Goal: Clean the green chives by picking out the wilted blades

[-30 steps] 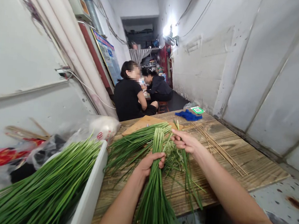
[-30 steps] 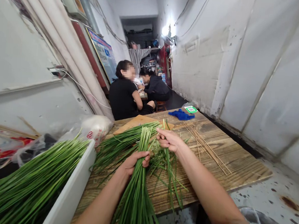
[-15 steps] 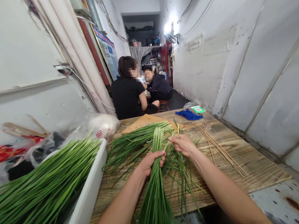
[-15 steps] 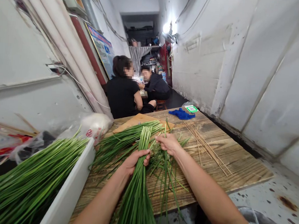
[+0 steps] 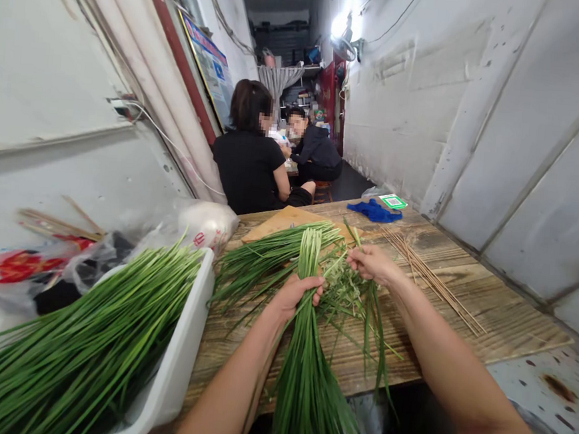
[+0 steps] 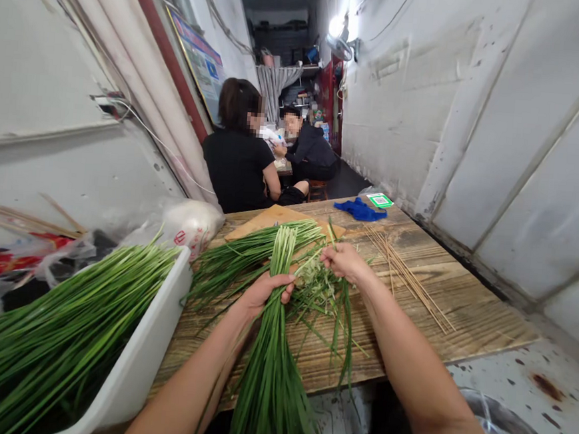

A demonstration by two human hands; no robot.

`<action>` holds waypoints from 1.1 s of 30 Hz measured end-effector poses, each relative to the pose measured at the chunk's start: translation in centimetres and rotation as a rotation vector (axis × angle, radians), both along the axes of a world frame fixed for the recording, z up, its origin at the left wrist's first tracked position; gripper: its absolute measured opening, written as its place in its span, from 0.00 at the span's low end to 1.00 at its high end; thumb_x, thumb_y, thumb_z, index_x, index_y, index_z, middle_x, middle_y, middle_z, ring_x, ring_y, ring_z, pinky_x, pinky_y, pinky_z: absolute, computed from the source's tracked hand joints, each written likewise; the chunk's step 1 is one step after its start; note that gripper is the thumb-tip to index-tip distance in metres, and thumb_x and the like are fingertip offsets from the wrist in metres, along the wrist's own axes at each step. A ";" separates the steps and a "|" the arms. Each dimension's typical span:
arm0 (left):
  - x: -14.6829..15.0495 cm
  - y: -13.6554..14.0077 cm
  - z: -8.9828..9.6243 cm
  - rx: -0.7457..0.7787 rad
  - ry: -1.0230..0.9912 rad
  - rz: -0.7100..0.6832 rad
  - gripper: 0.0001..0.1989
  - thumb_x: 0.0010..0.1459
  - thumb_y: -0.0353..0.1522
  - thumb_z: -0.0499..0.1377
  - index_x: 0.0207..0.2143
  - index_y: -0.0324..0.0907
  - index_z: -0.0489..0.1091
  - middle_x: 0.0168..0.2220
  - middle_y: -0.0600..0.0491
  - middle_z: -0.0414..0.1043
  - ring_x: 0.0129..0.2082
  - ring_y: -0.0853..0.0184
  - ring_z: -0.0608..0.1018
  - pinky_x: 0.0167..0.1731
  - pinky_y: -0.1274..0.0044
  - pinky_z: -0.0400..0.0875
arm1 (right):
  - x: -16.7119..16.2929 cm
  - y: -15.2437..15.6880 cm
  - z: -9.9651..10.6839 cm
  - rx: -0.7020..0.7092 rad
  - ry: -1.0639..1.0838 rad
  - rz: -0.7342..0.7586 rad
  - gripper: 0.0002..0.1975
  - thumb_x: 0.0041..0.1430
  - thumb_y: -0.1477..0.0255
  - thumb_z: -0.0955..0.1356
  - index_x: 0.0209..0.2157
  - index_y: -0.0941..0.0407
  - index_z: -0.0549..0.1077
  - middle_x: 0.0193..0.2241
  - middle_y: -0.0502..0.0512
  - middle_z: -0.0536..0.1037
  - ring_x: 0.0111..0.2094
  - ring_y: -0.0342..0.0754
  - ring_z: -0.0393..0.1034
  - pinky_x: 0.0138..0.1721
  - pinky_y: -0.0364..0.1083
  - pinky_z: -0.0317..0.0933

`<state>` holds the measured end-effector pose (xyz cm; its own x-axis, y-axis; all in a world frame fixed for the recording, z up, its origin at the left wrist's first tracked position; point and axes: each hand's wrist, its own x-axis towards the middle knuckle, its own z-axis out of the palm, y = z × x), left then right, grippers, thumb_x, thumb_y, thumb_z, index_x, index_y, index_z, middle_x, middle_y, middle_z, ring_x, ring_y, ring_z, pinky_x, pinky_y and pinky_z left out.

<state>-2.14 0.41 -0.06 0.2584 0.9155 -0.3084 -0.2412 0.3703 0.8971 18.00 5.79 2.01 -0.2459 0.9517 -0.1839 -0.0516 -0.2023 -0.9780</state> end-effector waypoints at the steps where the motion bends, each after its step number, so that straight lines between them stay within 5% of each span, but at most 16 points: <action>1: -0.1 0.0 0.1 0.000 -0.009 -0.008 0.10 0.44 0.31 0.67 0.23 0.35 0.68 0.17 0.55 0.68 0.13 0.76 0.68 0.13 0.84 0.62 | 0.4 0.1 0.2 0.008 0.028 -0.039 0.10 0.51 0.70 0.70 0.21 0.60 0.70 0.13 0.47 0.67 0.09 0.32 0.42 0.09 0.36 0.35; 3: -0.2 0.0 0.2 -0.006 -0.022 -0.022 0.10 0.44 0.30 0.66 0.23 0.36 0.68 0.17 0.55 0.68 0.13 0.77 0.68 0.13 0.84 0.62 | 1.0 0.1 0.6 0.065 0.098 -0.087 0.06 0.49 0.72 0.71 0.28 0.60 0.73 0.17 0.47 0.69 0.10 0.31 0.43 0.10 0.36 0.36; 7: -0.4 0.2 -0.1 -0.043 -0.042 -0.044 0.09 0.44 0.29 0.66 0.23 0.35 0.68 0.17 0.55 0.68 0.13 0.77 0.67 0.13 0.84 0.60 | 1.1 -0.7 1.3 0.253 0.001 0.030 0.21 0.44 0.72 0.73 0.44 0.54 0.75 0.27 0.47 0.74 0.12 0.31 0.46 0.12 0.37 0.39; 12: -0.9 0.8 -0.5 -0.107 -0.161 -0.148 0.09 0.46 0.29 0.64 0.22 0.35 0.67 0.16 0.56 0.64 0.12 0.79 0.64 0.13 0.84 0.56 | 1.0 -0.9 1.0 0.437 -0.314 0.133 0.09 0.43 0.68 0.74 0.25 0.59 0.79 0.19 0.50 0.72 0.15 0.36 0.53 0.14 0.39 0.44; 15: -1.2 0.8 -0.4 -0.101 -0.206 -0.196 0.09 0.45 0.29 0.64 0.22 0.34 0.66 0.15 0.57 0.63 0.12 0.79 0.63 0.13 0.84 0.54 | 0.9 -0.7 0.6 0.375 -0.318 0.183 0.12 0.45 0.64 0.73 0.19 0.58 0.76 0.11 0.46 0.62 0.12 0.36 0.48 0.13 0.40 0.39; 19: -1.3 0.8 -0.4 -0.107 -0.227 -0.233 0.10 0.46 0.30 0.64 0.21 0.35 0.65 0.15 0.57 0.61 0.12 0.79 0.62 0.14 0.84 0.53 | 0.0 -0.8 0.2 0.205 -0.060 0.149 0.15 0.48 0.60 0.72 0.20 0.57 0.73 0.08 0.40 0.51 0.11 0.34 0.39 0.12 0.39 0.33; 25: -1.4 0.8 -0.3 -0.112 -0.249 -0.258 0.12 0.46 0.30 0.65 0.20 0.36 0.63 0.14 0.58 0.60 0.12 0.80 0.61 0.14 0.84 0.52 | -0.8 -0.4 -0.1 0.089 0.205 0.017 0.17 0.40 0.62 0.77 0.23 0.60 0.73 0.15 0.46 0.66 0.12 0.31 0.43 0.10 0.37 0.35; 33: -1.5 1.0 -0.3 -0.108 -0.276 -0.302 0.13 0.45 0.31 0.65 0.20 0.36 0.63 0.15 0.59 0.59 0.13 0.80 0.60 0.14 0.84 0.51 | 1.2 1.5 -0.4 0.015 0.337 -0.115 0.15 0.43 0.66 0.77 0.24 0.61 0.71 0.17 0.46 0.66 0.12 0.30 0.44 0.09 0.34 0.37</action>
<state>-3.60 1.37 -0.37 0.5964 0.7524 -0.2798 -0.3336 0.5493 0.7661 19.19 7.30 1.58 -0.1817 0.9786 -0.0964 -0.3936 -0.1622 -0.9048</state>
